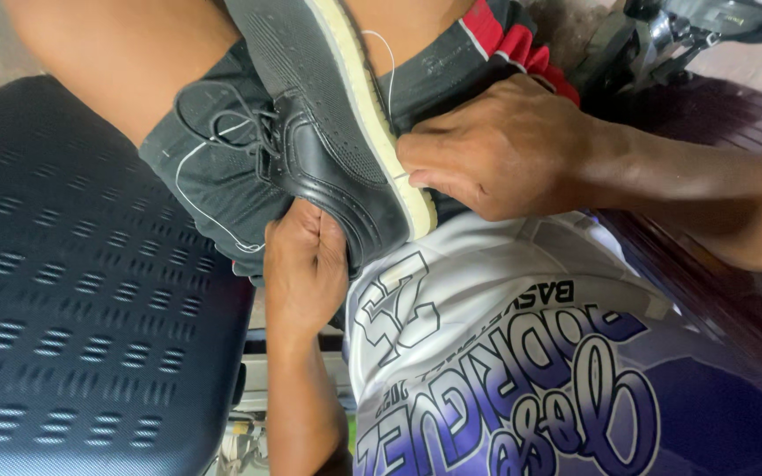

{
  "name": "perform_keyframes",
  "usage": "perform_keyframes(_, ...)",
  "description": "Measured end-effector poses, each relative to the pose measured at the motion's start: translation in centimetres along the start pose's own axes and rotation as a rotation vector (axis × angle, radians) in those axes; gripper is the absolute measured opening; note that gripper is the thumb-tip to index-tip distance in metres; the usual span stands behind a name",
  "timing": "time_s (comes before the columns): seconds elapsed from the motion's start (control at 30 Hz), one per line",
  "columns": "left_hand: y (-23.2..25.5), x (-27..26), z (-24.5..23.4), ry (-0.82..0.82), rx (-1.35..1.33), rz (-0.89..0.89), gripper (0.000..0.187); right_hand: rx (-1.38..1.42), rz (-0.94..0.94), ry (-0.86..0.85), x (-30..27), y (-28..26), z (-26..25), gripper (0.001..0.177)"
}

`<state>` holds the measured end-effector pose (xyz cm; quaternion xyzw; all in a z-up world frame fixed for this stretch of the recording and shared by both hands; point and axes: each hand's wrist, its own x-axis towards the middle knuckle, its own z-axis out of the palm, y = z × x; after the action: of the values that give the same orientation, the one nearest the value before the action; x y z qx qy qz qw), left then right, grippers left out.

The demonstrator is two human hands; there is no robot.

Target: The person sews the sole of a black shoe using a needle and white thread. They repeatedly push the needle through the shoe's sole and pull the thread tight, working along the edge of the sole.

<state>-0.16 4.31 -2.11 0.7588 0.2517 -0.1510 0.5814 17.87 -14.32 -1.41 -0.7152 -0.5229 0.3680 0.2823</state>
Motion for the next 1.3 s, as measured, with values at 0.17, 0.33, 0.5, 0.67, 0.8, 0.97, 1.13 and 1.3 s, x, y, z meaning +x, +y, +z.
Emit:
perform_keyframes(0.17, 0.2, 0.3, -0.2, -0.065, -0.034, -0.099, 0.011, -0.067, -0.007, 0.032, -0.3, -0.4, 0.2, 0.016)
perform_keyframes(0.33, 0.4, 0.7, -0.2, -0.086, -0.075, -0.157, 0.010, -0.075, 0.002, 0.035, -0.7, -0.5, 0.5, 0.016)
perform_keyframes(0.5, 0.3, 0.8, -0.2, -0.126, 0.041, -0.186, 0.010, -0.184, -0.007, -0.008, -0.4, -1.2, -0.1, 0.011)
perform_keyframes(0.67, 0.4, 0.7, 0.0, -0.115, 0.095, -0.180, 0.012, -0.356, 0.039, 0.022, -0.3, -2.8, 0.2, 0.012)
perform_keyframes(0.8, 0.1, 0.7, 0.3, -0.085, 0.079, -0.116, 0.012, -0.387, 0.035, -0.037, -0.2, -1.6, 0.3, 0.031)
perform_keyframes(0.97, 0.2, 1.0, 0.7, -0.111, 0.015, -0.098, 0.018, -0.377, 0.109, -0.048, -0.8, -0.1, 0.0, 0.045)
perform_keyframes(1.13, -0.2, 0.9, 1.0, -0.093, -0.014, -0.105, 0.017, -0.529, 0.117, -0.028, -1.3, 0.8, -0.3, 0.055)
perform_keyframes(1.3, -1.4, 0.6, 1.3, -0.029, -0.007, -0.017, 0.015, -0.564, 0.267, -0.054, -2.0, 2.0, 0.0, 0.069)
